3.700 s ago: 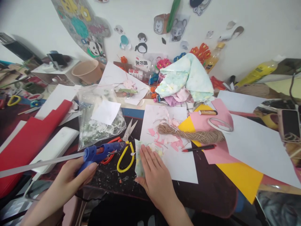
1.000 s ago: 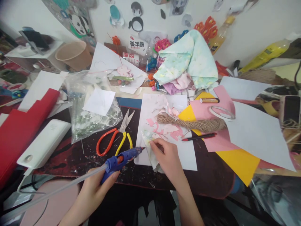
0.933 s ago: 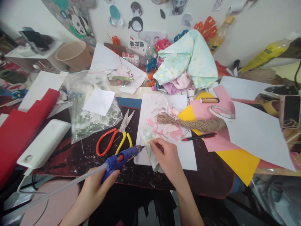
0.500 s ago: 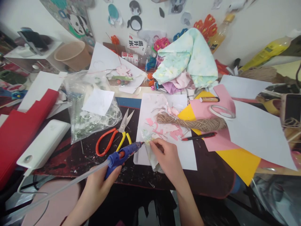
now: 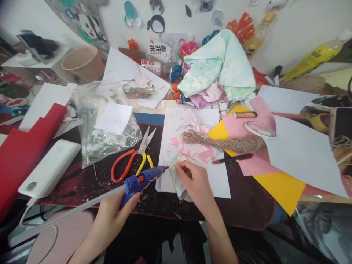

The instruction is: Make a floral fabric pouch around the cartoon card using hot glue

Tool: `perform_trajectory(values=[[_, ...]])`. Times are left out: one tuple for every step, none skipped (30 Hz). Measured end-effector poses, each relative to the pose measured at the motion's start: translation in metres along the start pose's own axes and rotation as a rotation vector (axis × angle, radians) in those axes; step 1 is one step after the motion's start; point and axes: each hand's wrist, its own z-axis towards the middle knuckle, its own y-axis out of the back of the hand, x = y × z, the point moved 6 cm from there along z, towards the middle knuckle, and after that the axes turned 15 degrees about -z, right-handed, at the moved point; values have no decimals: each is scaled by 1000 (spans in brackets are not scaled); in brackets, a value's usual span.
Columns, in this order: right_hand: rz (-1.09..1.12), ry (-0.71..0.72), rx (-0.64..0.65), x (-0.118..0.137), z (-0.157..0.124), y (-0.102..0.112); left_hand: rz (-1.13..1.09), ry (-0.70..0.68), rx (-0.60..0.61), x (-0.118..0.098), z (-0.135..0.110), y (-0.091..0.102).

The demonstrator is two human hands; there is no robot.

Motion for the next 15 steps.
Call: perform_trajectory(values=[[-1,-1,1,0,0,0,5,-5,-9,0,2,0],[-1,-2,1,0,0,0,9,-6,-11,0,2,0],[-1,-4,1,0,0,0,11,-5,-5,-1,2,0],[-1,-7,-1,0,0,0,10,-5,7,-2,1,0],[0,-9,-3,1,0,1,8,-5,22,-3,-1,-1],[3,-10,-4,1,0,1,4,-6,40,-4,-3,-1],[7,-9,-6,1,0,1,1,-7,60,-5,-5,-2],[11,-7,-6,2,0,1,1,-6,78,-6,-6,-2],[14,-5,-6,2,0,1,7,-7,92,-7,-7,-2],[15,-3,-6,2,0,1,21,-4,89,-7,-7,-2],[15,-2,-6,2,0,1,39,-1,76,-7,-5,0],[14,-1,-7,2,0,1,53,4,59,-6,-3,1],[14,1,-8,2,-1,1,61,11,38,-5,0,2],[14,3,-9,2,-1,1,62,20,21,-4,2,3],[14,6,-8,1,-1,1,57,31,11,-3,4,4]])
